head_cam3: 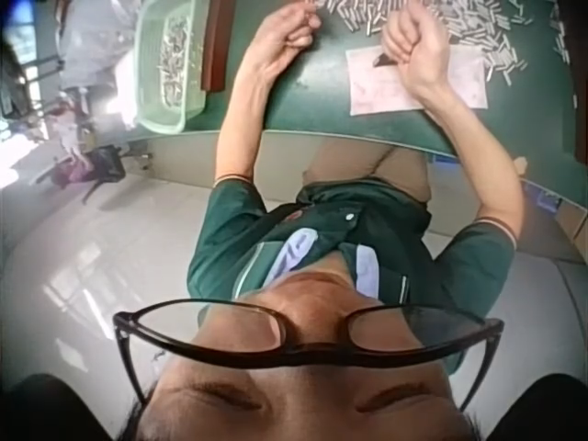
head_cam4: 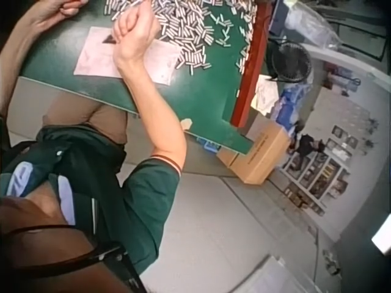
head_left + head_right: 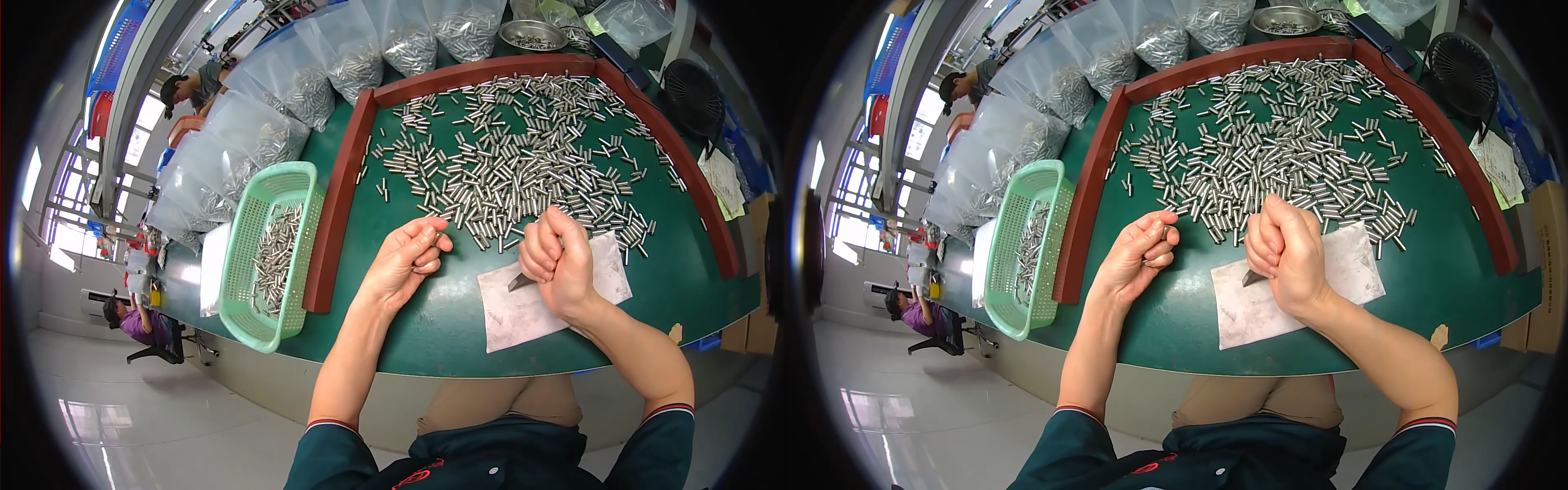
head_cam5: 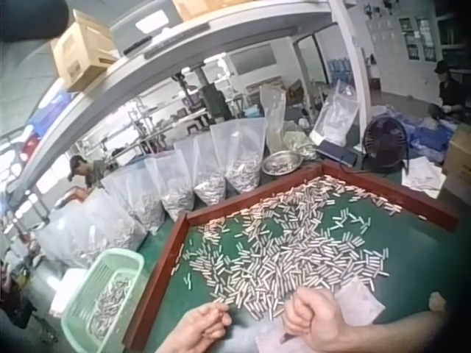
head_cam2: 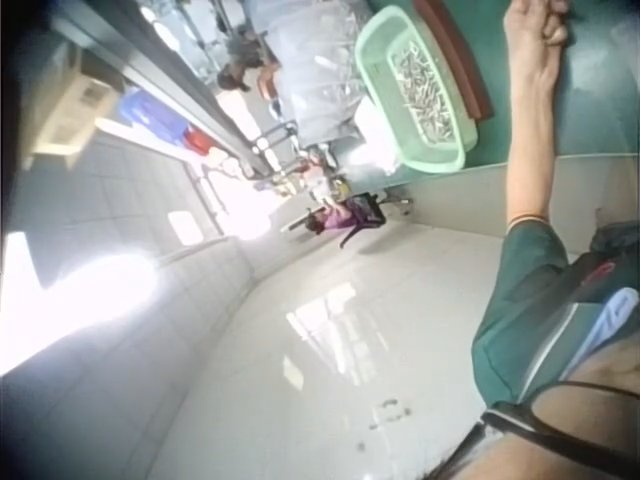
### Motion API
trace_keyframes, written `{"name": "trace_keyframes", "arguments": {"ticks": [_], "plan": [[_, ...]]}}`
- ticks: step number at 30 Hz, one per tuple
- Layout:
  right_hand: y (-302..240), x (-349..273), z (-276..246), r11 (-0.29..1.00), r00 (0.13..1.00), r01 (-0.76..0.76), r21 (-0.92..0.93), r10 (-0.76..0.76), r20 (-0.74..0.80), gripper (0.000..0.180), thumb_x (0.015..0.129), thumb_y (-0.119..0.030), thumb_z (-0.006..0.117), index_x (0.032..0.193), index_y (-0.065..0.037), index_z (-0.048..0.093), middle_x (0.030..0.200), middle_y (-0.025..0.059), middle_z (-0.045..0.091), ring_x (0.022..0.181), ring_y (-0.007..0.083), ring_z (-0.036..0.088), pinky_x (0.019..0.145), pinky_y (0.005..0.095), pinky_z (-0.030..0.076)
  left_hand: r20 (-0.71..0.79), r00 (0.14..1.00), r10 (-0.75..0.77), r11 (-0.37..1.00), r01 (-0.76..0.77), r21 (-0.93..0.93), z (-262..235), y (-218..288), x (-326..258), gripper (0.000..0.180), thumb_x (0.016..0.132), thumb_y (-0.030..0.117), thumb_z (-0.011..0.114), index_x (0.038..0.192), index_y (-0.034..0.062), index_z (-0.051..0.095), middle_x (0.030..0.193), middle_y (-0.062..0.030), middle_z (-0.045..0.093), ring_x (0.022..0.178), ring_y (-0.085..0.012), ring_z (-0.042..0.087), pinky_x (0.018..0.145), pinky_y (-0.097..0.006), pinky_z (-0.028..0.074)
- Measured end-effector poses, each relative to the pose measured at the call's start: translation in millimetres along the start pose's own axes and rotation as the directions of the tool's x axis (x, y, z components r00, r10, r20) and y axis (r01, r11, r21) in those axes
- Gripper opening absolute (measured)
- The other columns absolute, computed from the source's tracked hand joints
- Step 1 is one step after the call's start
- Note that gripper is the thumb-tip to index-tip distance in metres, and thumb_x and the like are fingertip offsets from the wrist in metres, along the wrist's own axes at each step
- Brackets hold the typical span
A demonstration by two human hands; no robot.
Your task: Inspecting and sorting small cylindrical metal components at a factory workbench using a handheld tool.
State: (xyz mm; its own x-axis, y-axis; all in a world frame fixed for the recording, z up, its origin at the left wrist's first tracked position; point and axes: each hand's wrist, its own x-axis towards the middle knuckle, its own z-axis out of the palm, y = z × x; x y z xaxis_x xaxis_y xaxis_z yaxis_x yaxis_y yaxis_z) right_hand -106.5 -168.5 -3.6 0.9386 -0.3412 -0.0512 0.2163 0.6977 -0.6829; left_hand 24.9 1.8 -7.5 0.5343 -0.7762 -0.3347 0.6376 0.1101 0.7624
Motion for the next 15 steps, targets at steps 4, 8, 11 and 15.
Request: {"name": "trace_keyframes", "arguments": {"ticks": [4,8,11,15], "plan": [[0,0,-2,1.000,1.000,-0.003,0.016,0.003,0.009,0.042,0.089,-0.024,0.034,0.050,-0.011,0.027,0.043,-0.0003,0.028,0.037,0.0067,0.020,0.035,0.0213,0.017,0.014,1.000,0.018,0.979,-0.020,0.202,10,-2,-4,0.015,0.086,0.014,0.051,0.092,0.0009,0.054,0.064,-0.0048,0.054,0.045,-0.0033,0.027,0.043,-0.017,0.024],[-1,2,0,1.000,1.000,-0.018,0.021,0.018,0.006,0.041,0.088,-0.023,0.034,0.050,-0.011,0.027,0.043,-0.0008,0.028,0.037,0.0067,0.021,0.035,0.0214,0.017,0.050,0.975,0.217,0.697,-0.190,0.691,26,-21,-7,0.016,0.087,0.016,0.049,0.081,0.0019,0.054,0.057,-0.0010,0.048,0.047,-0.0030,0.031,0.043,-0.018,0.024],[-1,2,0,0.999,1.000,-0.019,0.032,0.019,0.016,0.040,0.088,-0.022,0.034,0.050,-0.011,0.027,0.043,-0.0010,0.029,0.036,0.0062,0.021,0.035,0.0210,0.017,0.220,0.897,0.384,0.284,-0.341,0.896,45,-35,-10,0.019,0.088,0.015,0.045,0.079,0.0005,0.054,0.058,-0.0031,0.049,0.049,-0.0082,0.042,0.046,-0.023,0.035],[-1,1,-1,1.000,1.000,-0.006,0.018,0.006,0.013,0.040,0.088,-0.022,0.035,0.050,-0.011,0.027,0.043,-0.0012,0.029,0.036,0.0060,0.022,0.035,0.0207,0.018,0.437,0.851,0.292,-0.229,-0.381,0.896,54,-46,-10,0.007,0.082,0.010,0.051,0.086,0.0043,0.049,0.059,-0.0125,0.053,0.053,-0.0307,0.053,0.047,-0.036,0.042]]}}
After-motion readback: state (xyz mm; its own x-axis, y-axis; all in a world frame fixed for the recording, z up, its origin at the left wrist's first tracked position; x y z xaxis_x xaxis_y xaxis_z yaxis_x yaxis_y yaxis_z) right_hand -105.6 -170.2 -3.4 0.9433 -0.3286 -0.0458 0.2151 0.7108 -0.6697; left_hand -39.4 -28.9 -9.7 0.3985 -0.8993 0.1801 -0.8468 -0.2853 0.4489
